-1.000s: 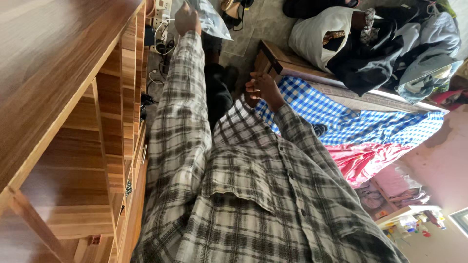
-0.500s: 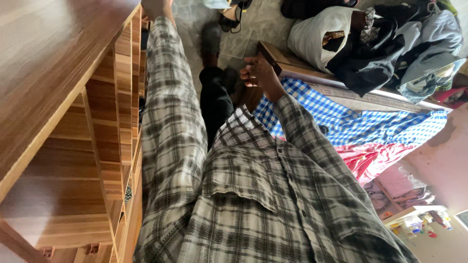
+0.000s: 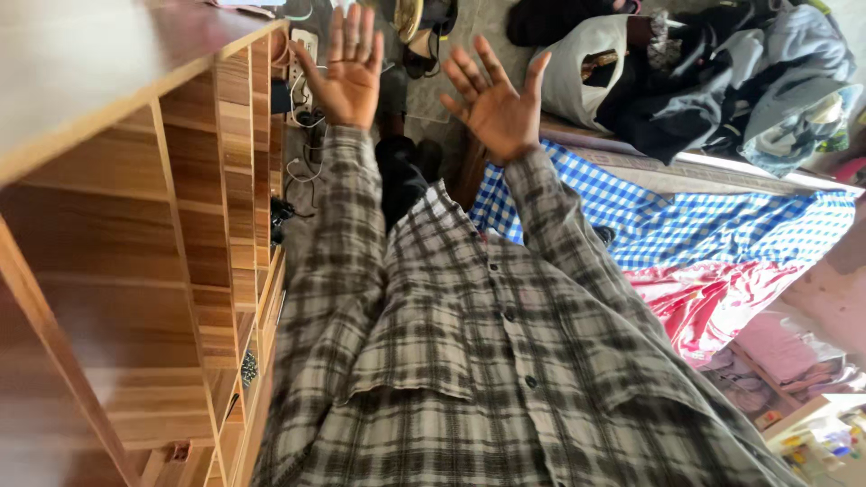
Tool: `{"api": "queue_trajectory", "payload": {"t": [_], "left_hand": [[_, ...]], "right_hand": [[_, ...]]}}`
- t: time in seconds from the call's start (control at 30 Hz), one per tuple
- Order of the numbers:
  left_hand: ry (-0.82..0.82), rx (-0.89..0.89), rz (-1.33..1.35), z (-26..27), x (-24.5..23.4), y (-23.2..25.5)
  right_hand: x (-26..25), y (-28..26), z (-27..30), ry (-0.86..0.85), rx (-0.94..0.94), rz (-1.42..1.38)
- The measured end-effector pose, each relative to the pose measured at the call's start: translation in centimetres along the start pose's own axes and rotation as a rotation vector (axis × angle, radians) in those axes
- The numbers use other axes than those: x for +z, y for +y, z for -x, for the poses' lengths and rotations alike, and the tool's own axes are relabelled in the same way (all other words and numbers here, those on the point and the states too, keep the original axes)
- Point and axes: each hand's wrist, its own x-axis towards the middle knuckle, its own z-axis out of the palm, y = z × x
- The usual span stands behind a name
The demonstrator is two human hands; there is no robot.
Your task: The person picks up various shoes and slippers from the floor and places them into a wooden shoe rack. The person handles multiple pairs of footwear, including sandals and slides, and arranges them on the shelves.
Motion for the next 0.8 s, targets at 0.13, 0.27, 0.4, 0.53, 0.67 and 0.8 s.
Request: {"api": "queue_trajectory", "payload": {"t": [0.13, 0.27, 0.4, 0.53, 0.67, 0.8], "left_hand": [[-0.166, 0.031, 0.104, 0.6, 8.0, -5.6], [-0.356, 0.051, 0.022, 1.7, 14.2, -7.9], [-0.510, -0.031, -0.017, 4.5, 19.0, -7.4], [-0.567, -0.005, -0.045, 8.3, 21.7, -5.7], [-0.510, 0.003, -0.050, 12.5, 23.6, -4.6], [-0.429, -0.011, -0.114, 15.8, 25.9, -4.9]], "right_hand": [[3.7, -1.6, -0.2, -0.232, -0.074, 0.005], [6.9, -2.5, 2.3, -0.342, -0.156, 0.024], [8.2, -3.1, 5.3, -0.417, -0.242, 0.033], [8.2, -2.4, 7.4, -0.633, -0.293, 0.001], [9.3, -1.1, 10.2, -0.629, -0.305, 0.037], [11.2, -0.5, 13.2, -0.656, -0.323, 0.036]]}}
